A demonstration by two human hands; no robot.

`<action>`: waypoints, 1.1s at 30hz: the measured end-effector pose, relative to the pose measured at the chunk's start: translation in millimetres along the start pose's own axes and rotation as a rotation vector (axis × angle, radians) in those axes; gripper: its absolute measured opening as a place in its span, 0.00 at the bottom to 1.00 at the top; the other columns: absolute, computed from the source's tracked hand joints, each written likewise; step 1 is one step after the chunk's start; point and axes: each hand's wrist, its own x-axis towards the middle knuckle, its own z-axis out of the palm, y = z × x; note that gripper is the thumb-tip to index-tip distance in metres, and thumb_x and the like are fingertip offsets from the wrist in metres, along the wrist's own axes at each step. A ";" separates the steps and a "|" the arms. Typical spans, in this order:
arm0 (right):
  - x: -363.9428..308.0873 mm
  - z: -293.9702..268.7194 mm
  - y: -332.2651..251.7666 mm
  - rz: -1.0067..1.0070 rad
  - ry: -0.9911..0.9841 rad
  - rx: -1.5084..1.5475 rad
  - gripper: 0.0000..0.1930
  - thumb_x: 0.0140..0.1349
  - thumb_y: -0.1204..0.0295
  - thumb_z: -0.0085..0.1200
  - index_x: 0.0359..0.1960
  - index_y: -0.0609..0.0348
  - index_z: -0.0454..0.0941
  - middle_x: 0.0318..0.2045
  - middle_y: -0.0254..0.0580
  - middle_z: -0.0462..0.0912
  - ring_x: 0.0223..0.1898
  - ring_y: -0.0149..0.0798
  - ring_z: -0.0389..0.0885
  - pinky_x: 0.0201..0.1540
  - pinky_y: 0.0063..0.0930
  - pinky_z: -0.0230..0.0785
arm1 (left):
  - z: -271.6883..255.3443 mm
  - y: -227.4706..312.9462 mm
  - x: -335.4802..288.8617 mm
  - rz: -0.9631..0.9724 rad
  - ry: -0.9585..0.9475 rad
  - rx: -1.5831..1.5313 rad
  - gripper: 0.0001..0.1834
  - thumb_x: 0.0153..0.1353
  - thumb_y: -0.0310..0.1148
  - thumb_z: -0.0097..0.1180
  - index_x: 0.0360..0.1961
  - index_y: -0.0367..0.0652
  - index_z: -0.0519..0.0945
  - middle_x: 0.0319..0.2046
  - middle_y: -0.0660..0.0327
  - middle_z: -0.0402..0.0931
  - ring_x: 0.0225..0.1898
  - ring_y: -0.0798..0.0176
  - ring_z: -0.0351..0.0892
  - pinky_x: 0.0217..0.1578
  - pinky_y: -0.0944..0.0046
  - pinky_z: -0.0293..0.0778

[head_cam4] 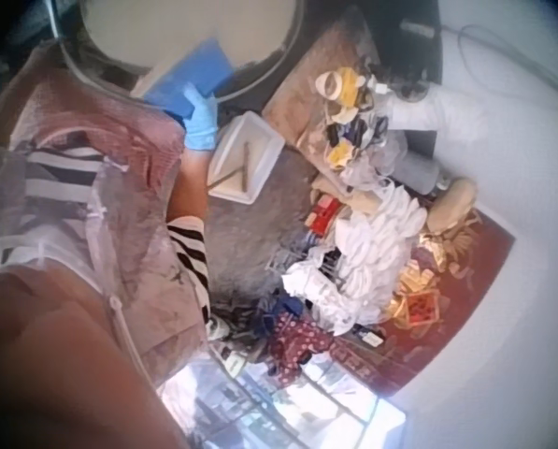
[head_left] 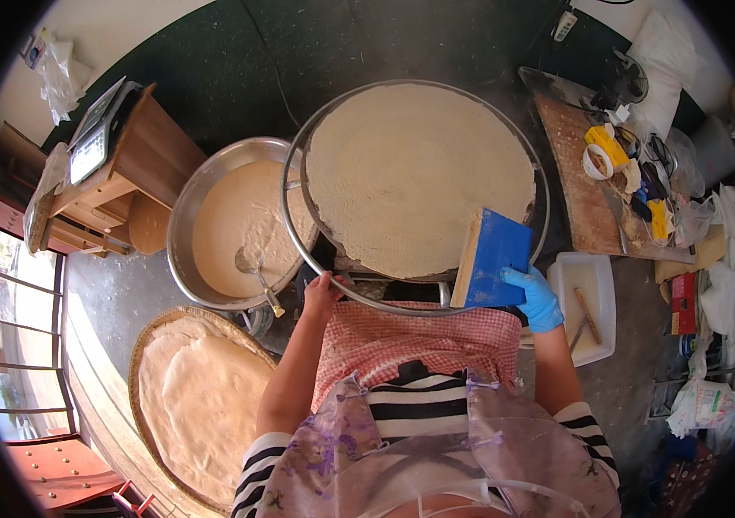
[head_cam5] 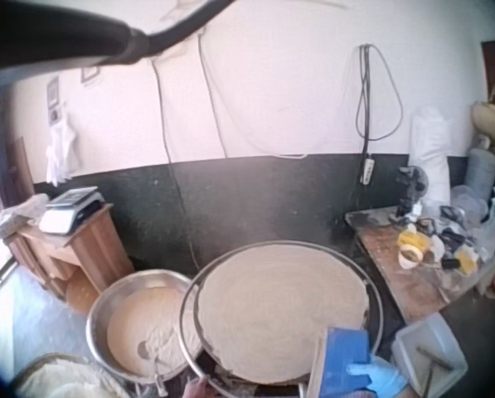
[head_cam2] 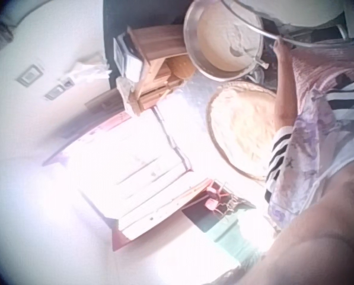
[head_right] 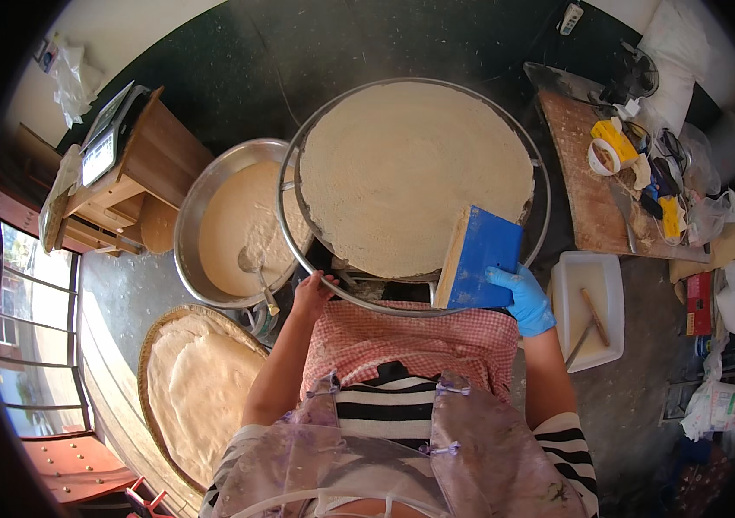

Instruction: The person ladles batter onto a hot griddle, spreads it into a thin crepe using a wooden spreader, cooks it, then lifts and folds it with a blue spatula before placing it onto a woven tray. The process repeats with additional batter scoops and spreading.

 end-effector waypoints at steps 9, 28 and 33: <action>20.2 12.0 -11.8 -0.010 -0.003 -0.178 0.17 0.49 0.76 0.55 0.43 0.66 0.74 0.36 0.41 0.79 0.35 0.34 0.78 0.40 0.25 0.71 | 66.3 -85.3 -79.1 -0.210 -0.175 -0.028 0.16 0.63 0.40 0.45 0.42 0.37 0.70 0.33 0.55 0.75 0.32 0.62 0.76 0.32 0.64 0.73; 128.2 146.7 6.0 -0.799 -0.187 -1.608 0.22 0.50 0.83 0.42 0.49 0.59 0.69 0.42 0.55 0.75 0.43 0.54 0.74 0.46 0.40 0.67 | -28.4 -8.7 -43.5 -0.082 0.164 0.003 0.13 0.59 0.37 0.52 0.39 0.38 0.71 0.26 0.56 0.77 0.22 0.66 0.77 0.18 0.72 0.73; 158.1 190.1 50.0 -0.755 -0.099 -1.790 0.20 0.54 0.80 0.39 0.51 0.60 0.67 0.48 0.54 0.72 0.48 0.51 0.72 0.48 0.38 0.68 | -29.8 -8.3 -44.3 -0.064 0.171 0.034 0.12 0.59 0.37 0.53 0.38 0.40 0.71 0.26 0.57 0.78 0.21 0.66 0.77 0.17 0.72 0.72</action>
